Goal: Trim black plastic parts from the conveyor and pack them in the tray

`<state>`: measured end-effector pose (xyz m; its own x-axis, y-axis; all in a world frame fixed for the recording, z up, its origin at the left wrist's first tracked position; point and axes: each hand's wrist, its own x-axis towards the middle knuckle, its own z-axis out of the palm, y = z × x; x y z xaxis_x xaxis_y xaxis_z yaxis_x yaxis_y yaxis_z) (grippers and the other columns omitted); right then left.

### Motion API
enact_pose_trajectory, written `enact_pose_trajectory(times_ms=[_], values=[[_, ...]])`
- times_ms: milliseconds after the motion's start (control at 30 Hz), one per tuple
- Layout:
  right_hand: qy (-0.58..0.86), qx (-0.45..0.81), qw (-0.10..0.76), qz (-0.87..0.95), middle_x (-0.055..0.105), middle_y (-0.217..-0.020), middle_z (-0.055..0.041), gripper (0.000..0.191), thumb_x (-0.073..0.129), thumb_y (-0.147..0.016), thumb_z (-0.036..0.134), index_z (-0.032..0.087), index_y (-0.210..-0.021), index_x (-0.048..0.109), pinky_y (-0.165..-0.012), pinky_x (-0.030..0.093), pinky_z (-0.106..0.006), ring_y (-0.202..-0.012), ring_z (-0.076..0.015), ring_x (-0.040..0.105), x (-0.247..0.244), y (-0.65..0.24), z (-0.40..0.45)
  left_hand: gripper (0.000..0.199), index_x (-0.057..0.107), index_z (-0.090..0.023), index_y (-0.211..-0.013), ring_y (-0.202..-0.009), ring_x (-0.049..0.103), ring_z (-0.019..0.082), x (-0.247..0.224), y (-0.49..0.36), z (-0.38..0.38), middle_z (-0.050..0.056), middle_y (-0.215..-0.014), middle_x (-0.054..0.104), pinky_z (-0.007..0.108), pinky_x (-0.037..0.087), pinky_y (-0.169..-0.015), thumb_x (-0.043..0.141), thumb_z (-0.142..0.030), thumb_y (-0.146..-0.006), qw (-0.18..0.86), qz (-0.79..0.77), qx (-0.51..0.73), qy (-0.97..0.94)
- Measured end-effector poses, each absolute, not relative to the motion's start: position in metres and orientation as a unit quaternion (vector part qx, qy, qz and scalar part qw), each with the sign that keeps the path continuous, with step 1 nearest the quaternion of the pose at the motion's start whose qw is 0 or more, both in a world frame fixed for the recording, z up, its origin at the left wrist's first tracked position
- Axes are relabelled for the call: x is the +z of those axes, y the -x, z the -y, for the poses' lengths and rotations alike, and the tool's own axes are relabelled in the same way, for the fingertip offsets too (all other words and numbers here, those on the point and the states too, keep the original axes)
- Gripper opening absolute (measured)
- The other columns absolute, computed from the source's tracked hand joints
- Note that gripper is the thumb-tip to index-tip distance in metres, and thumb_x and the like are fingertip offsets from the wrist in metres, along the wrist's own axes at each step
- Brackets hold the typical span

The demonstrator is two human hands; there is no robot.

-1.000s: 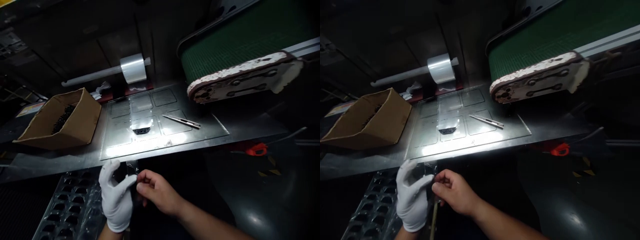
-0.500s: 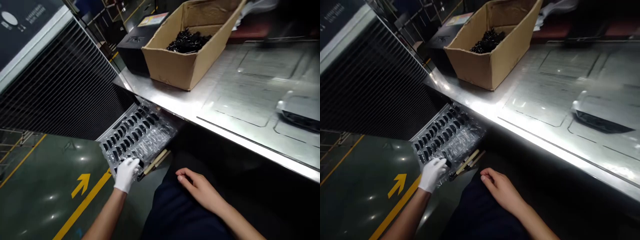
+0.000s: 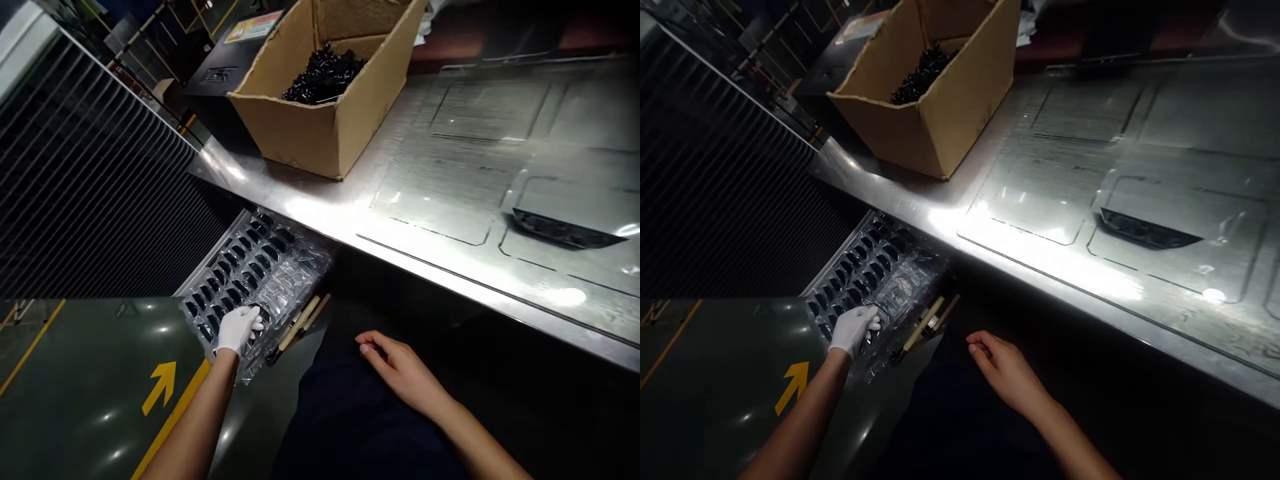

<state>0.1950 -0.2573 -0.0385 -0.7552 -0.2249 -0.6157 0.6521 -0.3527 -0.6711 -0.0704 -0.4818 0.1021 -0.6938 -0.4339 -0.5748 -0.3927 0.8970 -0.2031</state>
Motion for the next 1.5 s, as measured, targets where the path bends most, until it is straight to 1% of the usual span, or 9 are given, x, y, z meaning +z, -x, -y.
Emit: enact_pose_trajectory(times_ms=[200,400,533,667,767,967,1167,1367,1500], values=[[-0.233,-0.8,0.26,-0.489,0.075,-0.109,-0.0034,0.039,0.047,-0.102,0.058,0.028,-0.116,0.067,-0.086,0.052,-0.035,-0.097,-0.022,0.07,-0.053,-0.208,0.252,0.039,0.064,-0.016,-0.078,-0.058,0.058,0.013,0.099,0.078,0.462,-0.002,-0.067,0.062,0.031,0.053,-0.062,0.062,-0.05,-0.098,0.354,-0.902,-0.196,0.149],[-0.249,-0.797,0.249,-0.491,0.075,-0.111,-0.0039,0.04,0.047,-0.102,0.058,0.028,-0.117,0.067,-0.087,0.053,-0.036,-0.097,-0.0228,0.07,-0.066,-0.22,0.249,0.046,0.062,-0.018,-0.075,-0.07,0.06,0.017,0.111,0.086,0.459,-0.001,-0.07,0.061,0.038,0.054,-0.077,0.061,-0.059,-0.096,0.325,-0.897,-0.294,0.063],[-0.253,-0.797,0.258,-0.484,0.075,-0.11,-0.0048,0.041,0.046,-0.101,0.059,0.027,-0.117,0.067,-0.086,0.054,-0.036,-0.095,-0.0235,0.07,-0.071,-0.226,0.251,0.044,0.068,-0.017,-0.094,-0.083,0.065,0.021,0.129,0.079,0.459,0.003,-0.087,0.069,0.042,0.054,-0.085,0.054,-0.059,-0.099,0.301,-0.905,-0.298,0.026],[-0.252,-0.796,0.264,-0.484,0.075,-0.109,-0.0055,0.042,0.045,-0.101,0.059,0.027,-0.117,0.067,-0.086,0.054,-0.037,-0.095,-0.0239,0.07,-0.072,-0.229,0.253,0.034,0.069,-0.019,-0.113,-0.101,0.066,0.024,0.134,0.063,0.468,0.008,-0.113,0.071,0.046,0.054,-0.095,0.065,-0.048,-0.095,0.338,-0.897,-0.285,-0.023],[-0.251,-0.794,0.262,-0.487,0.075,-0.11,-0.0058,0.041,0.046,-0.102,0.058,0.026,-0.117,0.067,-0.087,0.054,-0.037,-0.096,-0.0241,0.07,-0.072,-0.228,0.253,0.034,0.067,-0.018,-0.118,-0.105,0.065,0.025,0.128,0.055,0.479,0.01,-0.122,0.068,0.047,0.054,-0.096,0.069,-0.042,-0.094,0.354,-0.891,-0.283,-0.04],[-0.252,-0.786,0.268,-0.497,0.076,-0.105,-0.0054,0.041,0.046,-0.101,0.057,0.026,-0.116,0.068,-0.082,0.054,-0.036,-0.09,-0.0238,0.071,-0.071,-0.225,0.253,0.033,0.066,-0.018,-0.123,-0.112,0.066,0.026,0.119,0.055,0.489,0.01,-0.121,0.07,0.051,0.052,-0.104,0.065,-0.039,-0.097,0.336,-0.903,-0.263,-0.045],[-0.257,-0.783,0.276,-0.496,0.076,-0.107,-0.0041,0.04,0.047,-0.101,0.058,0.027,-0.116,0.068,-0.083,0.054,-0.035,-0.09,-0.023,0.07,-0.069,-0.224,0.254,0.03,0.067,-0.019,-0.122,-0.111,0.068,0.025,0.137,0.062,0.49,0.009,-0.119,0.073,0.05,0.054,-0.103,0.06,-0.038,-0.1,0.308,-0.919,-0.243,-0.039],[-0.247,-0.785,0.281,-0.493,0.076,-0.109,-0.0048,0.041,0.047,-0.101,0.058,0.027,-0.117,0.068,-0.085,0.054,-0.037,-0.091,-0.0235,0.07,-0.073,-0.222,0.256,0.03,0.07,-0.019,-0.117,-0.116,0.066,0.026,0.138,0.064,0.495,0.01,-0.127,0.071,0.05,0.053,-0.105,0.065,-0.04,-0.097,0.311,-0.915,-0.252,-0.045],[-0.257,-0.79,0.26,-0.492,0.075,-0.11,-0.0077,0.04,0.046,-0.102,0.054,0.024,-0.117,0.068,-0.089,0.053,-0.038,-0.098,-0.0255,0.07,-0.073,-0.226,0.257,0.024,0.074,-0.023,-0.11,-0.114,0.069,0.027,0.14,0.059,0.484,0.007,-0.122,0.075,0.047,0.054,-0.105,0.064,-0.037,-0.093,0.318,-0.916,-0.238,-0.061]])
